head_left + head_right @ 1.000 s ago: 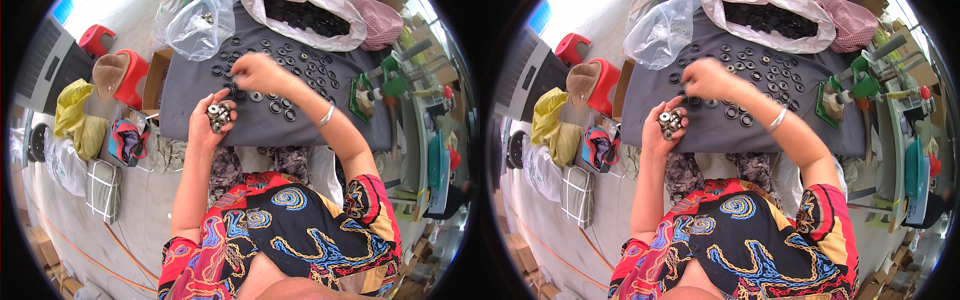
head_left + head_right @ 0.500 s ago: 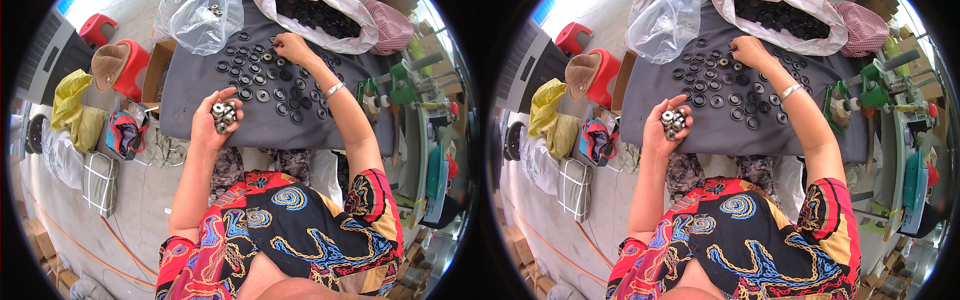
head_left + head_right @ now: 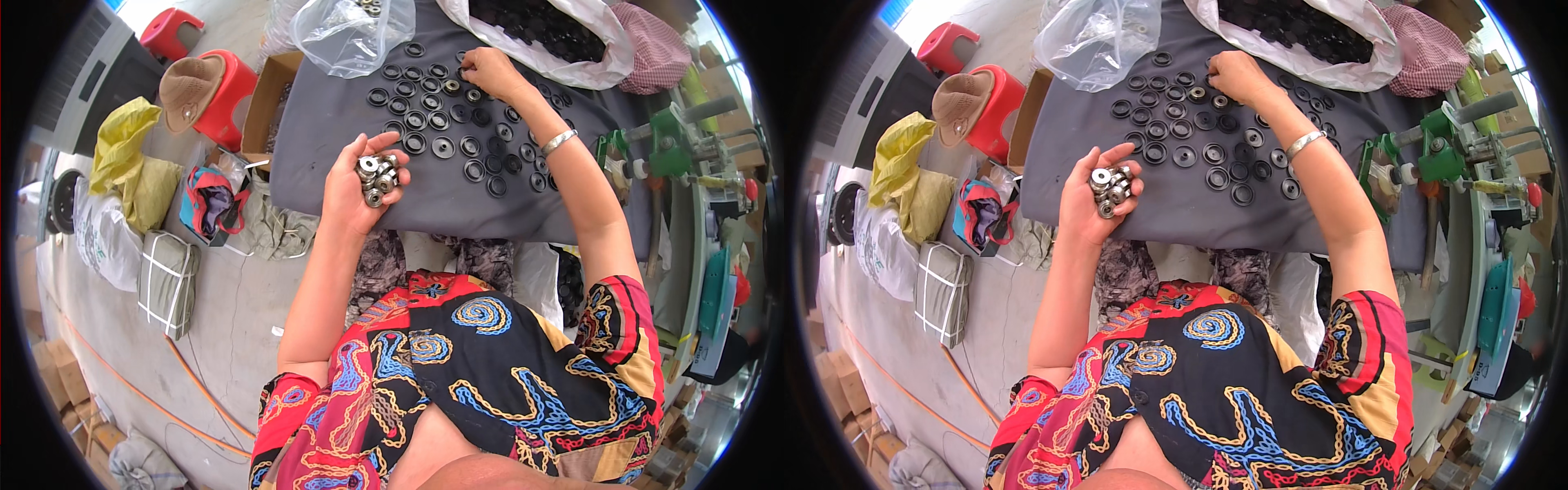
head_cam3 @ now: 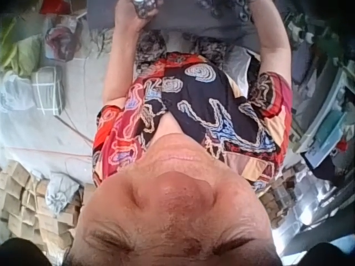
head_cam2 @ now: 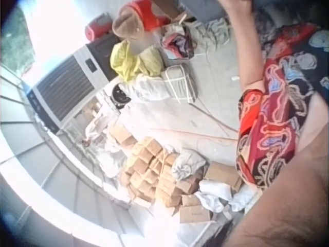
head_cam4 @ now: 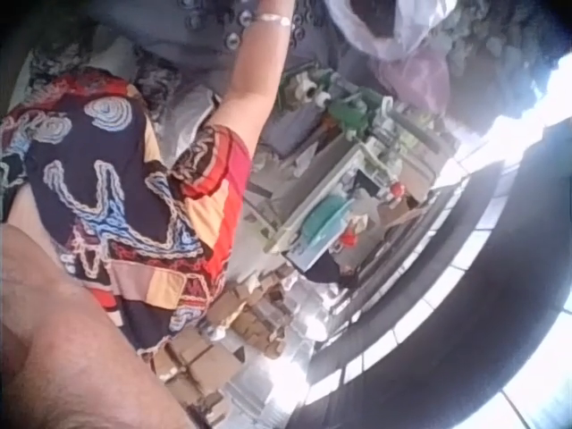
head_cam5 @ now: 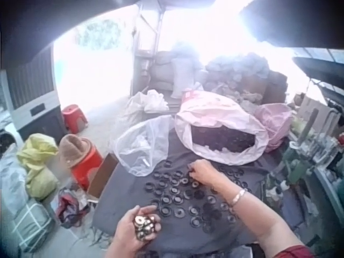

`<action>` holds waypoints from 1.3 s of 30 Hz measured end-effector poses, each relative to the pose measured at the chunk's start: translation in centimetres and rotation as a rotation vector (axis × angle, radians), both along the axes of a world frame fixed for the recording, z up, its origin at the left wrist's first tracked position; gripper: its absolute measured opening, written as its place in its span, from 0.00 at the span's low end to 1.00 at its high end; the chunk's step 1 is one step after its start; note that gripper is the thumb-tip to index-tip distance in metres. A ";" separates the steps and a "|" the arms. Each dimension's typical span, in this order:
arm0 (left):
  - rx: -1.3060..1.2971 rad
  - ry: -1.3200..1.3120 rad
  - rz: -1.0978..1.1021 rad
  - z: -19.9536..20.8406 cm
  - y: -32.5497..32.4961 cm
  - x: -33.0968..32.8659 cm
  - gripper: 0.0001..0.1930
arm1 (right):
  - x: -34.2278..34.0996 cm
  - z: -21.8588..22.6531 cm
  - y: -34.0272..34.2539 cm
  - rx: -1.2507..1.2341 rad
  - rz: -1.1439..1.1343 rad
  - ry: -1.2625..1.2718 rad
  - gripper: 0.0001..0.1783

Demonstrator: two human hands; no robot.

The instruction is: The person assembles small metal rings onto black plastic bases by securing them with a rubber mallet.

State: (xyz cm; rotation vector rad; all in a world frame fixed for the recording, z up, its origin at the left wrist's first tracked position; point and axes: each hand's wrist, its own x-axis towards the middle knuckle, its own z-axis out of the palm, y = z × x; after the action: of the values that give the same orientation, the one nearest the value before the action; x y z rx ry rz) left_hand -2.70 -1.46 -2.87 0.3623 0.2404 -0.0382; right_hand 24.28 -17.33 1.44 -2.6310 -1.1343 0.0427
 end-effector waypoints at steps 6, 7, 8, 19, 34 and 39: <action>-0.019 0.034 -0.066 0.7 -1.0 1.2 0.25 | -8.6 3.8 0.9 -0.090 0.174 -0.465 0.08; 0.051 0.075 -0.060 0.7 -0.9 1.2 0.25 | -10.5 4.0 1.7 -0.115 0.357 -0.335 0.08; 0.022 0.020 -0.079 0.0 -0.5 1.2 0.22 | -12.5 3.7 1.8 0.274 0.449 -0.167 0.09; 0.260 -0.052 0.085 -4.0 0.8 3.2 0.17 | -22.4 -0.1 10.7 -0.563 -0.325 0.098 0.18; 0.118 0.054 0.076 -2.1 -0.2 1.0 0.14 | -18.9 3.1 4.6 0.217 0.265 0.551 0.09; 0.065 0.019 0.019 -0.8 -0.1 0.6 0.16 | -15.7 3.0 4.4 0.411 0.281 0.574 0.11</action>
State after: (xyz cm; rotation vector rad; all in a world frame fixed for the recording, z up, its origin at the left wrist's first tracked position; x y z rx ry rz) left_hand -2.06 -1.59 -3.69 0.4244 0.2638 -0.0150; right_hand 8.54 -12.89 4.47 -1.9041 -1.1372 0.5241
